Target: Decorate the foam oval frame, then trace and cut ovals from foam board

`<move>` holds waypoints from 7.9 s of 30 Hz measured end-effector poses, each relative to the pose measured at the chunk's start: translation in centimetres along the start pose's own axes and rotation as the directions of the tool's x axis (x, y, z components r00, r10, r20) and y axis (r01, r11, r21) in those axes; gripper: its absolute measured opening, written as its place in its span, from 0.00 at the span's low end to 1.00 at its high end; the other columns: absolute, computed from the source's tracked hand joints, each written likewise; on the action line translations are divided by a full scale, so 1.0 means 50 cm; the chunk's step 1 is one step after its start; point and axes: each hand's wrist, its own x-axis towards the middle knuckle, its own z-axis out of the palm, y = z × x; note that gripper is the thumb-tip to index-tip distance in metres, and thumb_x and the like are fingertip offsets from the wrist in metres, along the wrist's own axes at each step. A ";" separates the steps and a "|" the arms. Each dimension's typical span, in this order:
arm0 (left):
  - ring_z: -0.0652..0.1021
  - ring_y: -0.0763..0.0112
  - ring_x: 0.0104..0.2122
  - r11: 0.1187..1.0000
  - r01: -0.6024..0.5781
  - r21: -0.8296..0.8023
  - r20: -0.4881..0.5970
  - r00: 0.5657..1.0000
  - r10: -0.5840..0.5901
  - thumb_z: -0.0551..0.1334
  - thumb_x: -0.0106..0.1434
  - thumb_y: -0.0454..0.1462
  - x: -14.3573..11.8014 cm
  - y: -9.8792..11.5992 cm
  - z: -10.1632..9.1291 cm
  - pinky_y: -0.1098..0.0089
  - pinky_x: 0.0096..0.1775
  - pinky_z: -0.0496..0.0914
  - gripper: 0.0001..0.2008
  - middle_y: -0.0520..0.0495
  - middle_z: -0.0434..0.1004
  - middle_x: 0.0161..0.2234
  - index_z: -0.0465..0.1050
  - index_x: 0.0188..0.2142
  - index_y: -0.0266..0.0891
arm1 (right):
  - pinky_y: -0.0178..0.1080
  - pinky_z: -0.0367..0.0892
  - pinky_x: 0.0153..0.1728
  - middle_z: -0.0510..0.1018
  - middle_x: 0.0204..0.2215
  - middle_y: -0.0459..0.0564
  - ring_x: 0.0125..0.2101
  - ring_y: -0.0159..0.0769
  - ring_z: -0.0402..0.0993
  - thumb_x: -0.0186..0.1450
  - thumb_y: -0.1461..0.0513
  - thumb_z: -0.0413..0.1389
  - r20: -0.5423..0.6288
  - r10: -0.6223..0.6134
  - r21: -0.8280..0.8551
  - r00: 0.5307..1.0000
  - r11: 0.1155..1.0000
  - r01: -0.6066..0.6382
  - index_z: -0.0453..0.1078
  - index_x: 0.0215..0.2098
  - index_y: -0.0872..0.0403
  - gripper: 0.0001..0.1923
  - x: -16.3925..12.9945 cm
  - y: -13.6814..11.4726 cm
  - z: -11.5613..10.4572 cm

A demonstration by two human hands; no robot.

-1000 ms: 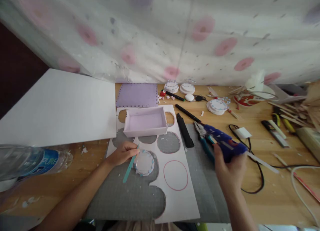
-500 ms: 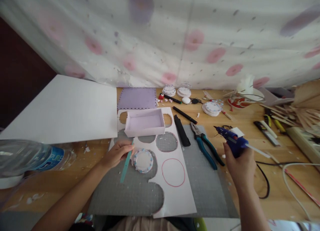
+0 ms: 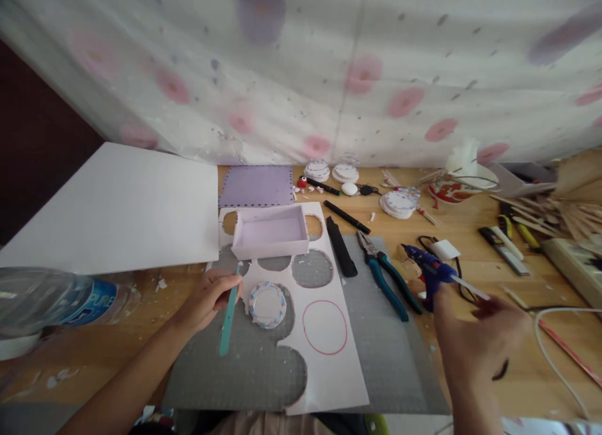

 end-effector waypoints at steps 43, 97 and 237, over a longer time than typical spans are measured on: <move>0.63 0.79 0.18 0.730 -0.445 0.519 0.309 0.894 0.325 0.61 0.58 0.35 0.050 -0.073 -0.020 0.77 0.21 0.57 0.06 0.54 0.63 0.18 0.72 0.26 0.35 | 0.36 0.56 0.26 0.57 0.24 0.40 0.24 0.31 0.56 0.71 0.63 0.46 0.530 -0.536 0.848 0.657 0.344 -0.404 0.49 0.36 0.48 0.08 -0.234 -0.308 0.093; 0.63 0.76 0.20 0.706 -0.461 0.538 0.364 0.882 0.299 0.57 0.64 0.36 0.057 -0.070 -0.025 0.74 0.25 0.56 0.14 0.52 0.64 0.19 0.68 0.22 0.37 | 0.34 0.55 0.23 0.59 0.25 0.42 0.23 0.30 0.55 0.67 0.70 0.45 0.442 -0.701 0.895 0.559 0.389 -0.220 0.48 0.34 0.49 0.11 -0.218 -0.318 0.087; 0.72 0.65 0.38 0.485 -0.558 0.674 0.327 0.813 0.482 0.72 0.51 0.46 0.040 -0.038 -0.008 0.65 0.44 0.65 0.15 0.48 0.77 0.35 0.77 0.33 0.39 | 0.30 0.56 0.16 0.66 0.15 0.41 0.14 0.24 0.60 0.57 0.53 0.59 0.959 -0.279 0.210 -0.048 0.814 -0.541 0.72 0.26 0.57 0.14 -0.162 -0.320 0.095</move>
